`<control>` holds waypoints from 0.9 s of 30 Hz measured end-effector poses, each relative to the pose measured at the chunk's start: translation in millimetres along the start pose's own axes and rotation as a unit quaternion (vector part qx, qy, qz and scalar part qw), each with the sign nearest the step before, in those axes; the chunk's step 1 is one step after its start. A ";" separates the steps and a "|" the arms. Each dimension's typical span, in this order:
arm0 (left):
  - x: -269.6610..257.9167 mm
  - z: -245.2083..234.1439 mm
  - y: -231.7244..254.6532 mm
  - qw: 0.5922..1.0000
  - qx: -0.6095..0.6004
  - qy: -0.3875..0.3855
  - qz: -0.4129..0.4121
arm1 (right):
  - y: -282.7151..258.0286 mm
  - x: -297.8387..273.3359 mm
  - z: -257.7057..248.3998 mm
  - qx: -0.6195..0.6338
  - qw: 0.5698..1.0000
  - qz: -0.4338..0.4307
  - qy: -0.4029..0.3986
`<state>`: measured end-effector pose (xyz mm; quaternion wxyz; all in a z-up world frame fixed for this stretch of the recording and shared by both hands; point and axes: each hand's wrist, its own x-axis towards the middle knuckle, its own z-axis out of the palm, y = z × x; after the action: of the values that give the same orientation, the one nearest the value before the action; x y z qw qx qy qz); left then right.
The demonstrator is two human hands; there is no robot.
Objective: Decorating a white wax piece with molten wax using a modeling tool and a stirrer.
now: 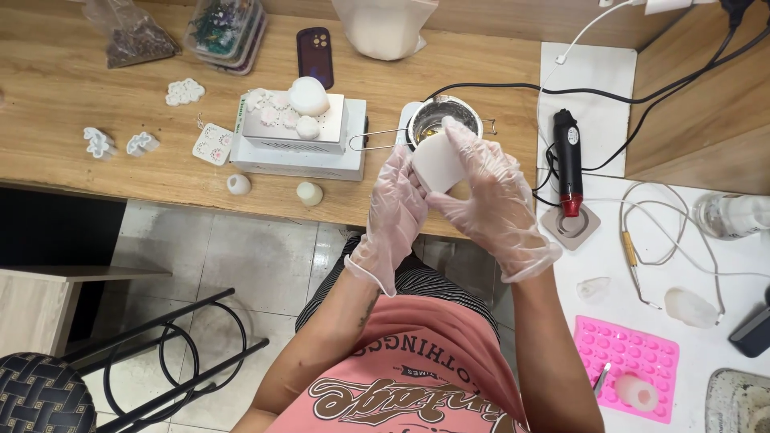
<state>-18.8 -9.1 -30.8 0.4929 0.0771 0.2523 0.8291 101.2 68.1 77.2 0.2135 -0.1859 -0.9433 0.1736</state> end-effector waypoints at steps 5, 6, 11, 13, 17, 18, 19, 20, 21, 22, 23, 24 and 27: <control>-4.2 12.0 11.8 0.997 -0.031 0.028 -0.069 | 1.3 0.8 1.1 0.043 0.998 0.013 0.044; -4.9 13.7 13.3 0.997 -0.031 0.030 -0.067 | 3.7 1.5 2.2 0.044 0.998 0.011 0.043; 0.3 7.0 11.9 0.993 -0.075 0.025 -0.084 | 33.8 3.2 13.3 0.546 0.819 0.169 0.055; -3.8 8.3 17.7 0.992 -0.073 0.029 -0.099 | 52.5 -1.5 12.0 0.614 0.764 0.190 0.065; -3.8 -0.5 20.0 0.988 -0.097 0.032 -0.116 | 83.6 -12.1 15.2 0.824 0.482 0.289 0.075; -4.3 -0.5 20.8 0.988 -0.097 0.035 -0.118 | 93.9 -20.8 25.8 0.824 0.480 0.292 0.075; -4.4 -0.5 21.5 0.986 -0.104 0.043 -0.124 | 104.3 -29.6 36.4 0.817 0.477 0.312 0.090; -4.1 -0.3 22.1 0.984 -0.111 0.051 -0.130 | 114.7 -38.7 46.8 0.809 0.474 0.331 0.104; -2.3 -4.6 21.3 0.983 -0.112 0.053 -0.134 | 124.0 -48.2 59.4 0.809 0.472 0.335 0.106; -1.3 -8.8 19.5 0.985 -0.100 0.049 -0.132 | 133.2 -59.6 71.7 0.798 0.479 0.352 0.102; -0.2 -12.9 17.5 0.986 -0.089 0.044 -0.131 | 142.4 -71.2 83.9 0.786 0.486 0.369 0.098; 0.7 -14.7 17.4 0.986 -0.089 0.046 -0.135 | 143.3 -75.5 89.4 0.785 0.484 0.373 0.100; 2.2 -19.1 16.2 0.984 -0.082 0.061 -0.145 | 140.5 -84.4 103.0 0.708 0.575 0.401 0.090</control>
<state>-39.8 -20.0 -39.5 0.5960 -0.0514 0.2219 0.7700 162.7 128.9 -95.9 0.2694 -0.3494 -0.3260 0.8361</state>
